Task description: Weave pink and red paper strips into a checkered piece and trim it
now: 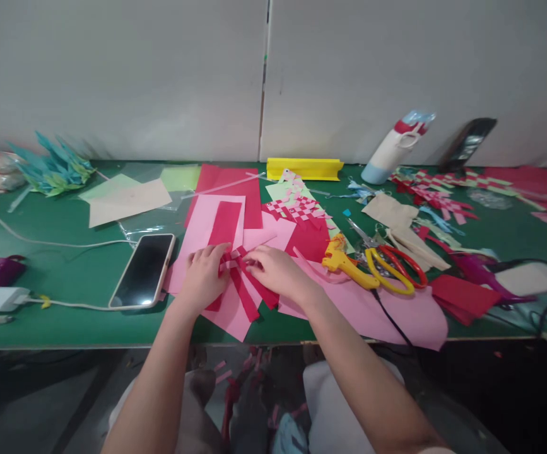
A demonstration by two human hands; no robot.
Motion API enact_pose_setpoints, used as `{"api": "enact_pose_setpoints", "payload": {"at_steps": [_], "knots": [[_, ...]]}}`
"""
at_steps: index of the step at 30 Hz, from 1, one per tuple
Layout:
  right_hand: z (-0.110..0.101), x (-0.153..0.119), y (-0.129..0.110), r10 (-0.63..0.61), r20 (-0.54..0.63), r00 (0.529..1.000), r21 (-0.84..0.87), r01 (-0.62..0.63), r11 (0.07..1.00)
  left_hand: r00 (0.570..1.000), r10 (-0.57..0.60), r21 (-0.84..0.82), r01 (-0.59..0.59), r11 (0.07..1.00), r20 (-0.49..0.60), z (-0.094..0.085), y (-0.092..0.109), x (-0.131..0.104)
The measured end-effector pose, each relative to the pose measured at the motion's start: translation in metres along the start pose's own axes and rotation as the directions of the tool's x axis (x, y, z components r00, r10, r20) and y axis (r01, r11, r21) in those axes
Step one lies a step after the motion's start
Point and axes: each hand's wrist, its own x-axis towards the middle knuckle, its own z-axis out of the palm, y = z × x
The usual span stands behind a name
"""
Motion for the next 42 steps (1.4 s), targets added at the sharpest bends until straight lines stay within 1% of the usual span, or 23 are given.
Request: {"api": "enact_pose_setpoints", "payload": {"at_steps": [3,6,7,9,11,13,16,21,23,26,28,30,32,35,37,39,41,42], "knots": [[0.006,-0.001,-0.004,0.035,0.034,0.999,-0.004,-0.035,0.999,1.000,0.023,-0.137,-0.024,0.990,-0.016,0.000,-0.002,-0.001],[0.011,-0.002,-0.005,0.053,-0.007,0.999,0.032,-0.053,0.998,0.997,0.057,-0.360,-0.070,0.930,-0.045,0.000,-0.003,-0.002],[0.012,-0.003,-0.005,0.058,-0.029,0.998,0.057,-0.056,0.997,0.998,0.054,-0.442,-0.068,0.894,-0.045,0.000,-0.003,-0.002],[0.013,-0.004,-0.006,0.074,-0.068,0.995,0.098,-0.067,0.993,0.999,0.019,-0.589,-0.030,0.807,-0.026,0.000,-0.002,-0.002],[0.013,-0.005,-0.008,0.098,-0.088,0.991,0.112,-0.088,0.990,1.000,-0.017,-0.702,0.020,0.712,0.012,0.001,0.000,-0.003],[0.012,-0.005,-0.011,0.119,-0.094,0.988,0.107,-0.109,0.988,0.999,-0.028,-0.783,0.041,0.621,0.031,0.002,0.003,-0.004],[0.011,-0.005,-0.014,0.158,-0.104,0.982,0.108,-0.146,0.983,1.000,-0.014,-0.850,0.027,0.526,0.023,0.004,0.009,-0.005],[0.014,-0.005,-0.011,0.225,-0.192,0.955,0.120,-0.204,0.971,1.000,0.005,-0.893,-0.020,0.451,-0.020,0.012,0.019,-0.007],[0.013,-0.004,-0.008,0.263,-0.212,0.941,0.162,-0.232,0.959,0.998,-0.001,-0.908,-0.053,0.415,-0.058,0.016,0.023,-0.007],[0.007,-0.004,-0.004,0.320,-0.186,0.929,0.291,-0.259,0.921,0.994,0.003,-0.921,-0.098,0.377,-0.105,0.020,0.027,-0.007],[0.001,-0.005,-0.001,0.333,-0.160,0.929,0.407,-0.245,0.880,0.991,0.021,-0.917,-0.133,0.377,-0.135,0.019,0.030,-0.008],[-0.003,-0.007,0.001,0.342,-0.143,0.929,0.540,-0.216,0.814,0.983,0.045,-0.908,-0.181,0.377,-0.177,0.016,0.034,-0.009],[-0.006,-0.009,0.001,0.365,-0.124,0.923,0.667,-0.195,0.719,0.972,0.064,-0.902,-0.234,0.363,-0.227,0.010,0.037,-0.012],[-0.009,-0.011,-0.002,0.385,-0.081,0.919,0.828,-0.153,0.539,0.959,0.078,-0.898,-0.282,0.338,-0.272,0.001,0.041,-0.015],[-0.010,-0.012,-0.005,0.374,-0.053,0.926,0.902,-0.117,0.417,0.957,0.085,-0.899,-0.288,0.330,-0.276,-0.007,0.043,-0.018],[-0.012,-0.014,-0.008,0.359,-0.025,0.933,0.943,-0.097,0.318,0.958,0.090,-0.896,-0.286,0.340,-0.272,-0.014,0.046,-0.022],[-0.013,-0.015,-0.010,0.339,-0.001,0.941,0.960,-0.095,0.265,0.959,0.088,-0.880,-0.284,0.382,-0.271,-0.019,0.048,-0.025],[-0.013,-0.015,-0.009,0.330,0.010,0.944,0.959,-0.102,0.264,0.959,0.085,-0.866,-0.281,0.413,-0.271,-0.021,0.049,-0.027]]}}
